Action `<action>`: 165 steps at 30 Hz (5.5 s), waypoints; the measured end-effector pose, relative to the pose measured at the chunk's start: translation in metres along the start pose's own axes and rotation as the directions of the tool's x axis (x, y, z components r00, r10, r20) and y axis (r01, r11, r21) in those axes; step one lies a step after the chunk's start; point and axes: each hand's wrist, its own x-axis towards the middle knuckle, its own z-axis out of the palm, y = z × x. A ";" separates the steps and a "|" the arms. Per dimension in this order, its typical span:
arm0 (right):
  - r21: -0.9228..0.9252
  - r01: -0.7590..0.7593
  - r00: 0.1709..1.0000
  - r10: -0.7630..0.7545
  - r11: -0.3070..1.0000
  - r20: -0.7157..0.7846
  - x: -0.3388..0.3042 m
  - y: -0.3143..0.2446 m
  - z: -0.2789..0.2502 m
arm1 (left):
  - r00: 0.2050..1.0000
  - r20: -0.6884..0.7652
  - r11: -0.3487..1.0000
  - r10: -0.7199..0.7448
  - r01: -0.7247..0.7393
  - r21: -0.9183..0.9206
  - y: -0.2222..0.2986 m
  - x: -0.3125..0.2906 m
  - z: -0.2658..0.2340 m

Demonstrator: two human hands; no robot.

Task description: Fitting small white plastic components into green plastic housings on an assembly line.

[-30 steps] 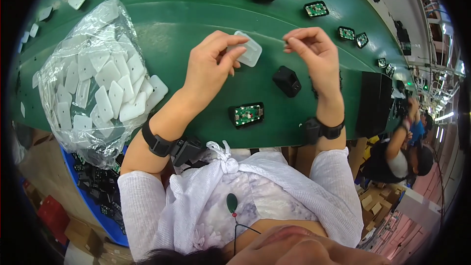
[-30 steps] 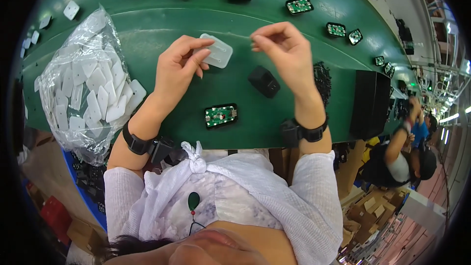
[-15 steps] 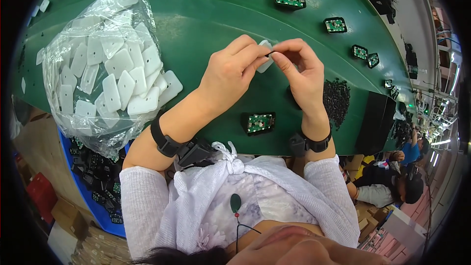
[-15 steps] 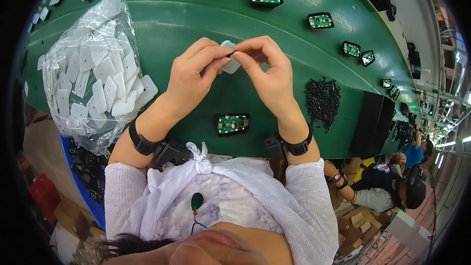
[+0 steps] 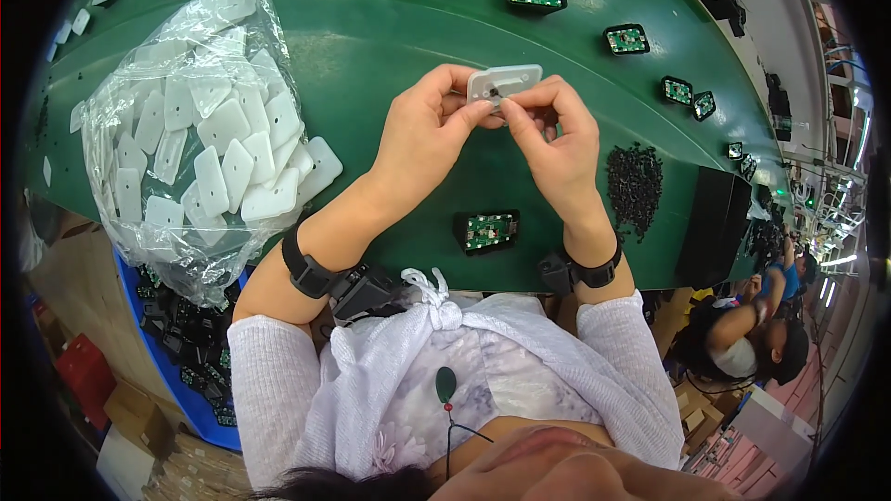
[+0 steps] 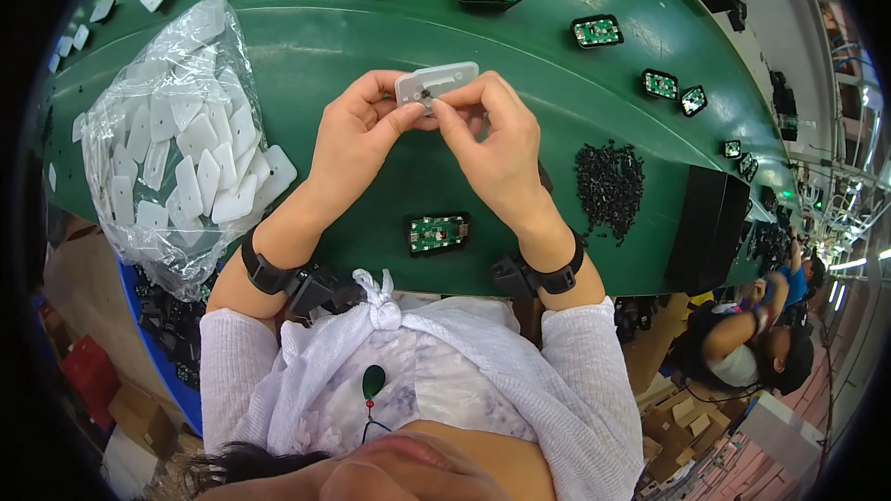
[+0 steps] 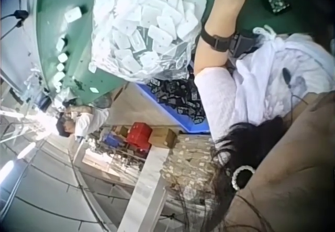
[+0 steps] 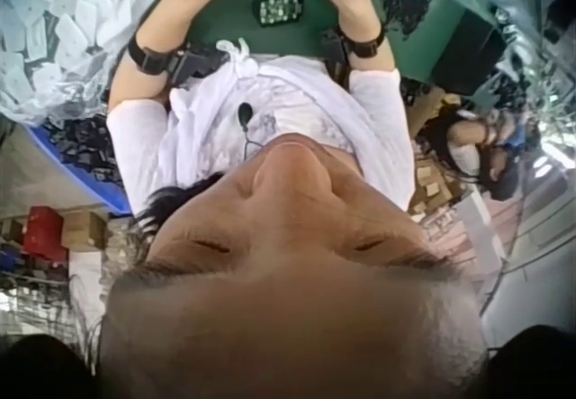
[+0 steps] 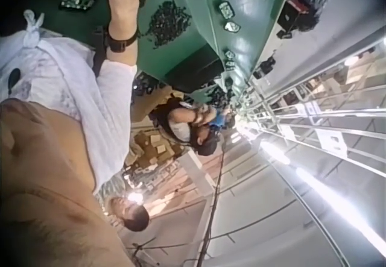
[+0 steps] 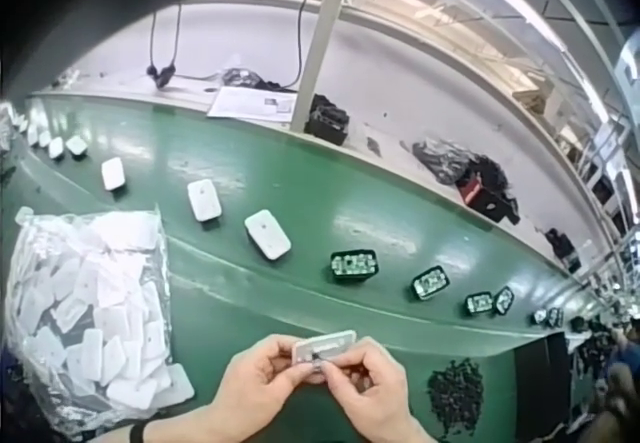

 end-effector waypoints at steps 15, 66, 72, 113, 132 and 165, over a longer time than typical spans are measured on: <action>0.376 -0.252 0.967 0.246 0.891 0.064 -0.002 0.014 0.011 | 0.924 -0.025 0.858 0.382 -0.344 0.380 -0.011 0.005 -0.002; -0.501 0.129 0.970 -0.004 0.856 0.244 0.060 0.040 -0.067 | 0.888 0.260 0.108 0.379 -0.321 0.941 -0.012 0.006 -0.018; -0.548 0.271 0.951 -0.134 0.791 0.278 0.036 0.040 -0.073 | 0.796 0.336 0.233 0.504 -0.500 0.834 -0.025 0.025 -0.018; 0.206 -0.105 0.961 0.045 0.973 0.274 0.046 0.012 -0.016 | 0.995 -0.096 0.960 0.034 -0.005 0.282 -0.010 0.015 -0.019; 0.085 0.057 0.965 -0.077 0.995 0.252 0.131 0.029 -0.008 | 0.997 -0.077 0.996 0.019 -0.012 0.090 -0.023 0.023 -0.017; -0.241 0.132 0.640 0.103 0.961 0.761 0.093 -0.049 0.140 | 0.948 0.152 0.585 0.281 -0.295 0.755 -0.067 0.026 -0.013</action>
